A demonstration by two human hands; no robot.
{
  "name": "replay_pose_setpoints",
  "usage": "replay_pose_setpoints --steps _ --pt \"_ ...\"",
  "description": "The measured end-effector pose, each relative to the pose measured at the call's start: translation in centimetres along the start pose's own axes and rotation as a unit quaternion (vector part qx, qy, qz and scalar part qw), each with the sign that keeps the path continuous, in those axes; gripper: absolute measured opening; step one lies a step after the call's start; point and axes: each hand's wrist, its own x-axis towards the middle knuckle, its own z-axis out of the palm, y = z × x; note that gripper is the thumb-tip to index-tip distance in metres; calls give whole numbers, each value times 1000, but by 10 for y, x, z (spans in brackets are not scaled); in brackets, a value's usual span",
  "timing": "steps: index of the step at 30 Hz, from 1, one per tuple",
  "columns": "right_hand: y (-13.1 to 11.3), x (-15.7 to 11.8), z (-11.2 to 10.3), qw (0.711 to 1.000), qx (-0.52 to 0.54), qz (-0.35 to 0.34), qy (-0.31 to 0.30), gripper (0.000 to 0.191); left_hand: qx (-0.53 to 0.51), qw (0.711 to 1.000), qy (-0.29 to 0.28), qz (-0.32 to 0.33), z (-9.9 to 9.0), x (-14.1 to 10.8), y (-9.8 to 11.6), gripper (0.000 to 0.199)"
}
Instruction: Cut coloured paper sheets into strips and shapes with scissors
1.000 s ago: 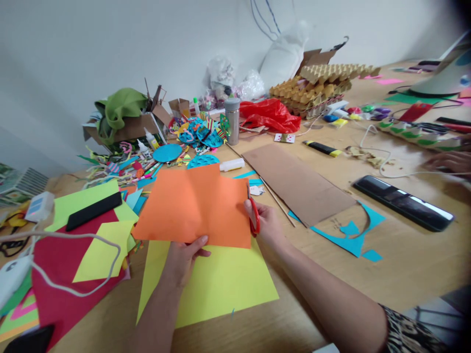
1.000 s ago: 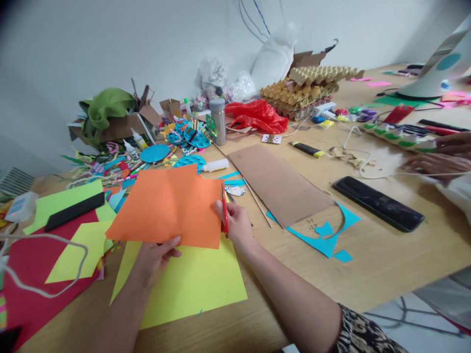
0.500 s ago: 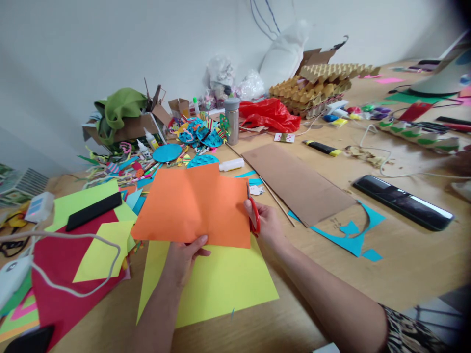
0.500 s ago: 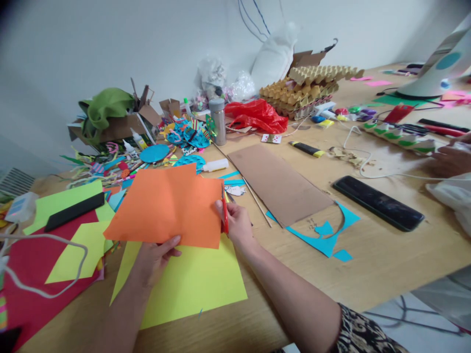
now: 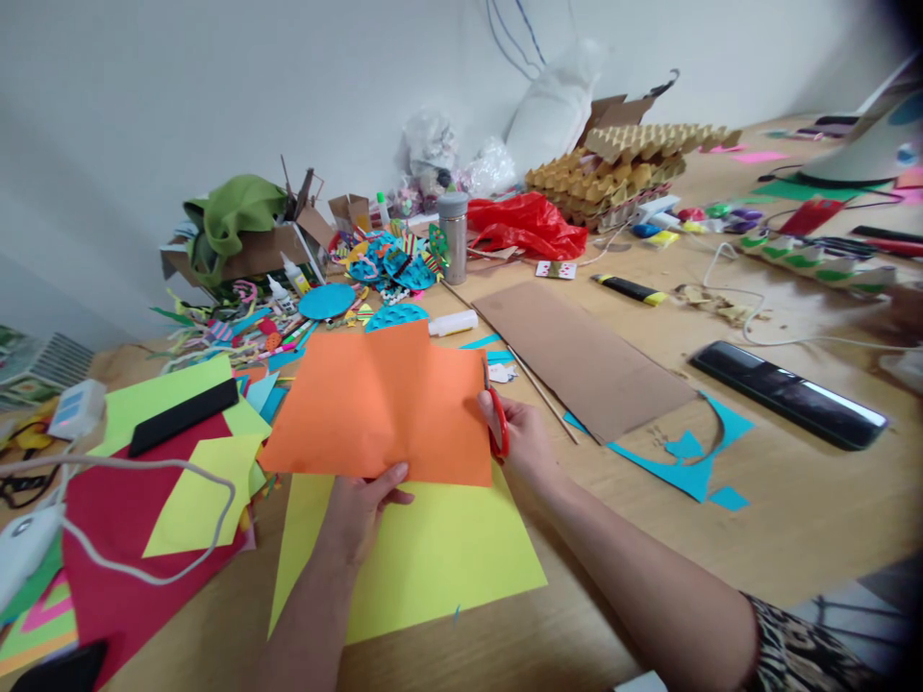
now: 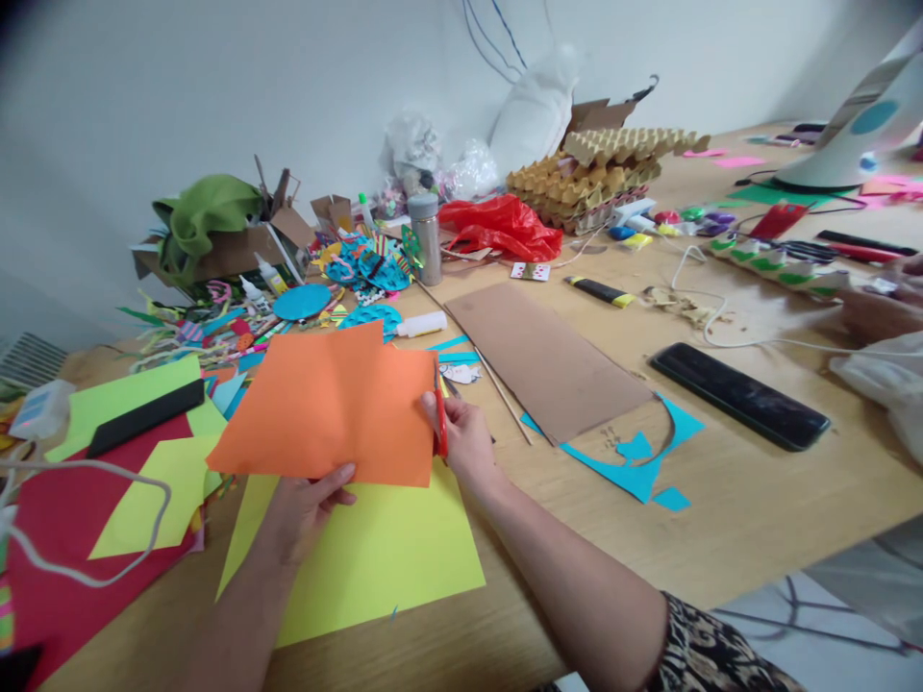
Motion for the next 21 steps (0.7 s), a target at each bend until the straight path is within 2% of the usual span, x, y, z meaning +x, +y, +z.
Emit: replay_pose_setpoints --steps 11,21 --pt "-2 -3 2 1000 21 10 -13 49 -5 1000 9 -3 -1 2 -1 60" --pt "2 1 -4 999 -33 -5 5 50 9 1000 3 -7 0 1 -1 61"
